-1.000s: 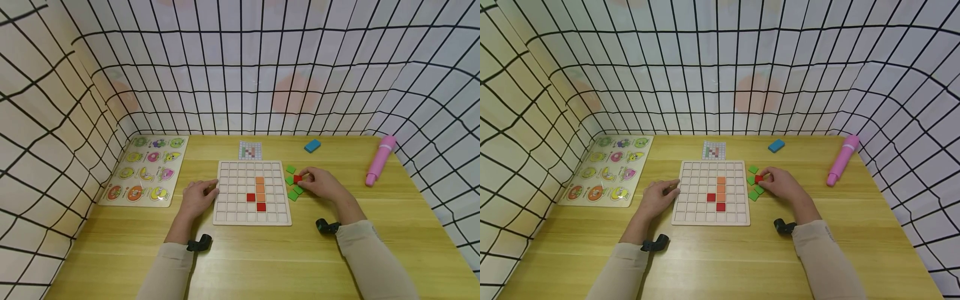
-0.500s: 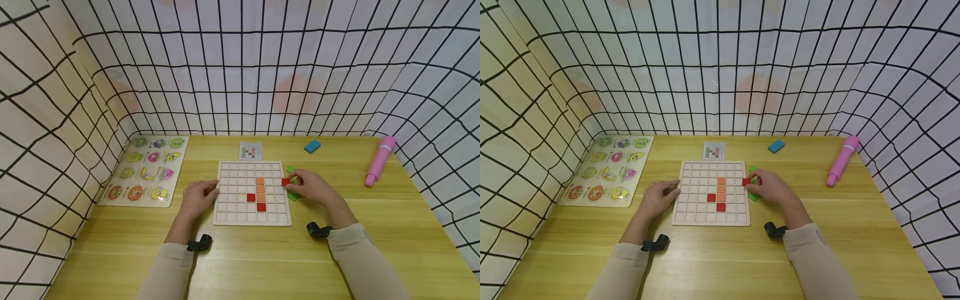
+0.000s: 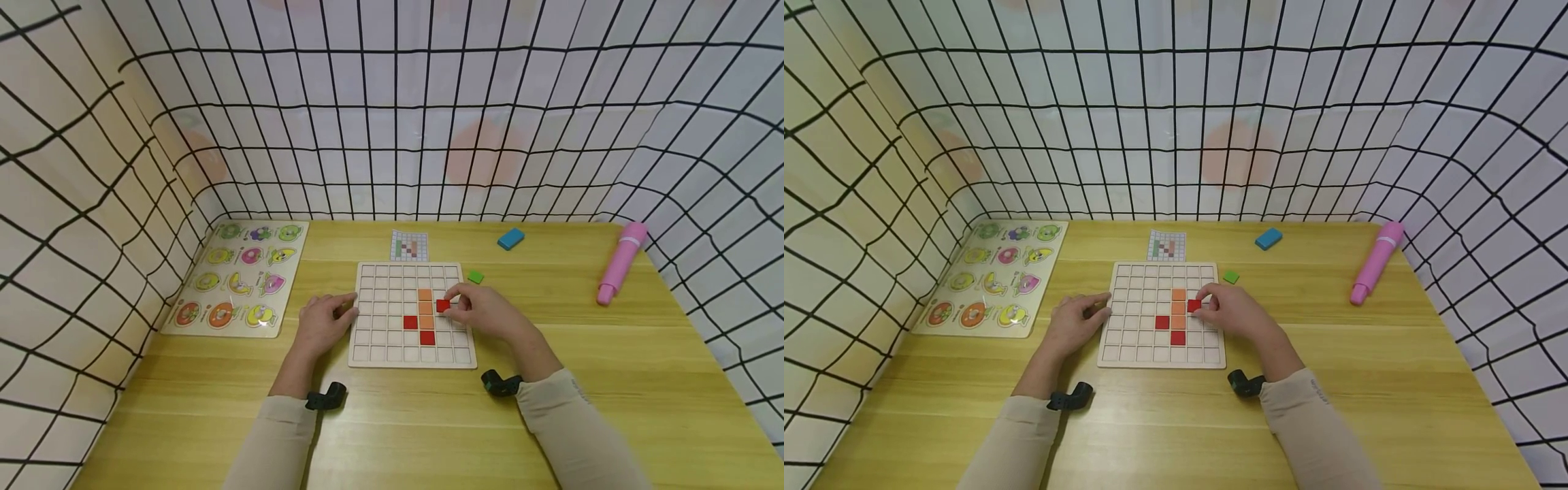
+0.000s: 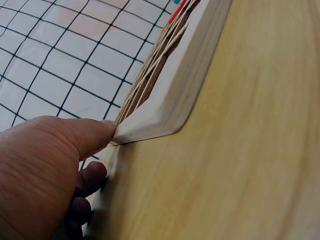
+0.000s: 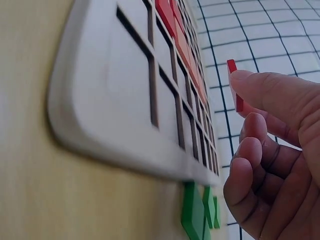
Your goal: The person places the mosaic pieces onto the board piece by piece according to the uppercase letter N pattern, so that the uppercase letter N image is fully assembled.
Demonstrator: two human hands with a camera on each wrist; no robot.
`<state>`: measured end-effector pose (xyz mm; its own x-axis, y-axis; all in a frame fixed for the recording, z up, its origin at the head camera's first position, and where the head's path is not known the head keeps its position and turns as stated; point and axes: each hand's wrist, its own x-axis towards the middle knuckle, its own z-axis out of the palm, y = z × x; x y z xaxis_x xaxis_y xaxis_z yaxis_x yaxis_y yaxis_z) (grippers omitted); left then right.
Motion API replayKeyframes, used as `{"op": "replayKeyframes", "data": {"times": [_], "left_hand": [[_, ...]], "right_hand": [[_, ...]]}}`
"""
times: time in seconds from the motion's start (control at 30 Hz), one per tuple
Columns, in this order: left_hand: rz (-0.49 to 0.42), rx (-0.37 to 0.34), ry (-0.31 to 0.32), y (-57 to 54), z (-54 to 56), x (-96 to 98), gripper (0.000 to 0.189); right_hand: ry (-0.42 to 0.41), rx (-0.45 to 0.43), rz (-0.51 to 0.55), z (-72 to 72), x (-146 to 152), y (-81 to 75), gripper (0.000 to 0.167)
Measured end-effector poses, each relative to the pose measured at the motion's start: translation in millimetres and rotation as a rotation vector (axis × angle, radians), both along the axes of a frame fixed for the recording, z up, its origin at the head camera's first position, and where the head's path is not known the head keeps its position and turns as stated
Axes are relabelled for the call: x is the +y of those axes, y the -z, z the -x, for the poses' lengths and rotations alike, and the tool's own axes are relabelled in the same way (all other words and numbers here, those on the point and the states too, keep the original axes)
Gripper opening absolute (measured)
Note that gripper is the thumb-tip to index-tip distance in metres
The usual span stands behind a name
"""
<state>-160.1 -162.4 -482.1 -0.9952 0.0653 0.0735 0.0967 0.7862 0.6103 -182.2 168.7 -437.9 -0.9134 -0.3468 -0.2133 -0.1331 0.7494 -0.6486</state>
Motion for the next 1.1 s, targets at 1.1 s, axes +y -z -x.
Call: {"op": "replayKeyframes", "data": {"times": [1.1], "left_hand": [[-0.008, 0.012, -0.003, -1.6, 0.0, 0.9, 0.039]], "right_hand": [[0.001, 0.120, -0.128, 0.4, -85, 14.6, 0.027]]}}
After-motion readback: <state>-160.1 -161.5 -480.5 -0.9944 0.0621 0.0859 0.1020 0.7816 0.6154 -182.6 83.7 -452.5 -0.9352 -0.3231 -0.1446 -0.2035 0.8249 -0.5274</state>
